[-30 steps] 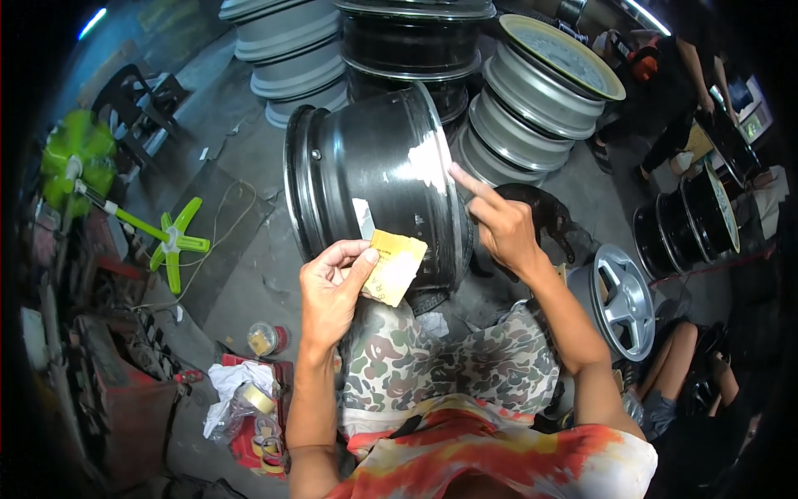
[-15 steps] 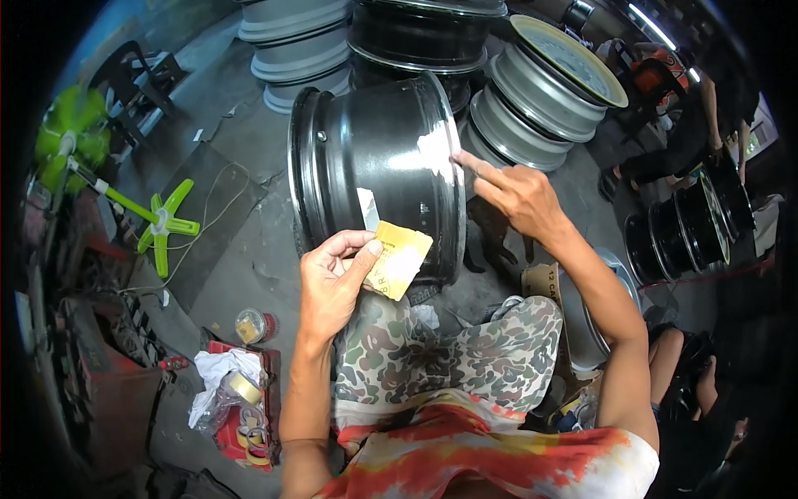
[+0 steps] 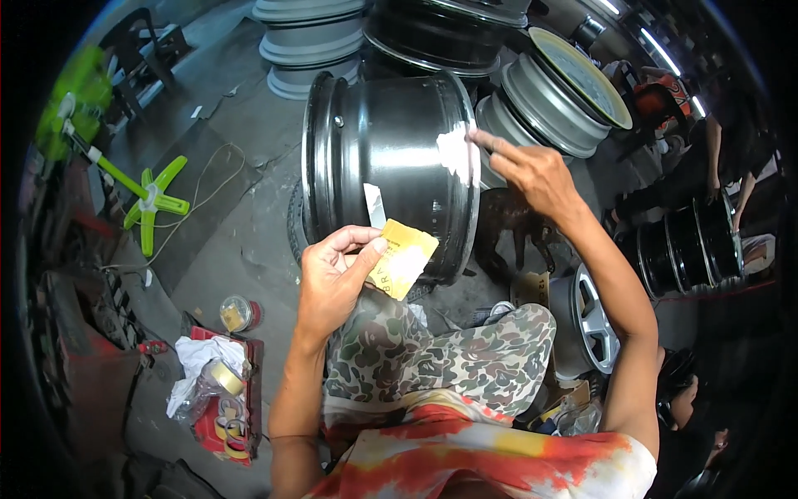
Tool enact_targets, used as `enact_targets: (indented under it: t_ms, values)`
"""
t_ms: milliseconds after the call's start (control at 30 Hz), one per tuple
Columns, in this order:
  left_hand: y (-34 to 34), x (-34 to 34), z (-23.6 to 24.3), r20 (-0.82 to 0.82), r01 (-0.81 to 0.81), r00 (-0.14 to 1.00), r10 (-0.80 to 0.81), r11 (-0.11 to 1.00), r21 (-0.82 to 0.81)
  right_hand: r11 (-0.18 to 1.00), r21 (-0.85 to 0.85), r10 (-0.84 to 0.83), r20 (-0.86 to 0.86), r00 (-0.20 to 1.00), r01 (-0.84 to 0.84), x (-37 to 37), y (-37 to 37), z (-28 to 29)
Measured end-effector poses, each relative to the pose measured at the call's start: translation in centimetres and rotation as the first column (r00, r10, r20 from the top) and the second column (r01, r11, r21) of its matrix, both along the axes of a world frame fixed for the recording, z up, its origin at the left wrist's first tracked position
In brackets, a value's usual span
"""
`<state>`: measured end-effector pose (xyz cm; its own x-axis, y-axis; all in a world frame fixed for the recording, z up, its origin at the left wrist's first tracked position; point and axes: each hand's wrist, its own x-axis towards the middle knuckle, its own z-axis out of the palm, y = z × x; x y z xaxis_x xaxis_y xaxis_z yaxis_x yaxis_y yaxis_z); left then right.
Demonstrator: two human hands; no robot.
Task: Applying filler material to a car rim and sanding it down to repair surface damage.
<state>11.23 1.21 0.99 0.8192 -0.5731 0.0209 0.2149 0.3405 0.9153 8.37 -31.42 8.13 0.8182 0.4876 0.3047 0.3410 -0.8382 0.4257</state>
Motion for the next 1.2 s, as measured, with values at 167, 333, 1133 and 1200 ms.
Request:
enact_targets:
  t_ms: [167, 333, 1133, 1200]
  values:
    - [0.3, 0.1, -0.2, -0.061, 0.012, 0.998, -0.013, 1.0, -0.024, 1.0, 0.017, 0.021, -0.011, 1.0, -0.02, 1.5, -0.1, 0.6]
    - [0.9, 0.3, -0.2, -0.072, -0.005, 0.997, 0.003, 1.0, -0.022, 0.993, -0.073, 0.082, -0.16, 0.984, -0.095, -2.2, 2.4, 1.2]
    - [1.1, 0.2, -1.4, -0.077, 0.039, 0.996, -0.045, 0.997, -0.069, 0.956, -0.244, 0.091, -0.285, 0.954, -0.164, -0.5, 2.5, 2.5]
    - [1.1, 0.1, -1.5, -0.084, 0.043, 0.995, -0.05, 0.996, -0.077, 0.96, -0.251, 0.056, -0.263, 0.963, -0.124, -0.4, 2.5, 2.4]
